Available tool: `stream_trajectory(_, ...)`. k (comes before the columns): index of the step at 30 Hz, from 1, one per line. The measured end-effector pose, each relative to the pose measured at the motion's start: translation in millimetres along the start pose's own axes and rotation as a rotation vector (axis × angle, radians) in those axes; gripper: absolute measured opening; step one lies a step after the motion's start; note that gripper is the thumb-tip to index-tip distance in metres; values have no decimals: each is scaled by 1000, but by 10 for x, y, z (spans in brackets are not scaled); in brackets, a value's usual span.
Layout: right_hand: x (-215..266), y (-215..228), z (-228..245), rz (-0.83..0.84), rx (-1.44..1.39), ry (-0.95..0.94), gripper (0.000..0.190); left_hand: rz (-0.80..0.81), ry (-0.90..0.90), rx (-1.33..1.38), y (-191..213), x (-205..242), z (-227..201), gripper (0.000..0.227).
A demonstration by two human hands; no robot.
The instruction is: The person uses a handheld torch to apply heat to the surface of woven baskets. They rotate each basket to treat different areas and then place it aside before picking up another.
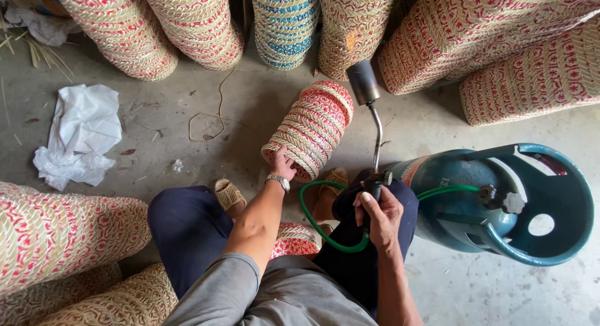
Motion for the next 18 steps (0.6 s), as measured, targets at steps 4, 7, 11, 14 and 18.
stream_trajectory(4,-66,-63,-65,13,36,-61,25,-4,-26,131,-111,-99,-101,49)
stream_trajectory(7,-109,-151,-96,70,78,-71,16,-116,-104,-12,-76,-158,-230,36)
stream_trajectory(11,-136,-260,-124,90,210,-113,18,-280,-393,-253,-3,-77,-494,31)
stream_trajectory(14,-134,-356,-133,106,288,-128,21,-372,-959,-587,65,331,-839,34)
stream_trajectory(18,-94,-465,-102,146,383,-161,25,-473,-852,-851,293,870,-1190,42)
Point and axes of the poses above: each hand's wrist, its own x-axis away from the middle knuckle, its own y-axis out of the back of the hand, z = x × y, the point moved 5 cm from there along -x, towards the middle knuckle, and after that the axes turned 3 degrees about y, right-handed, at the moved point
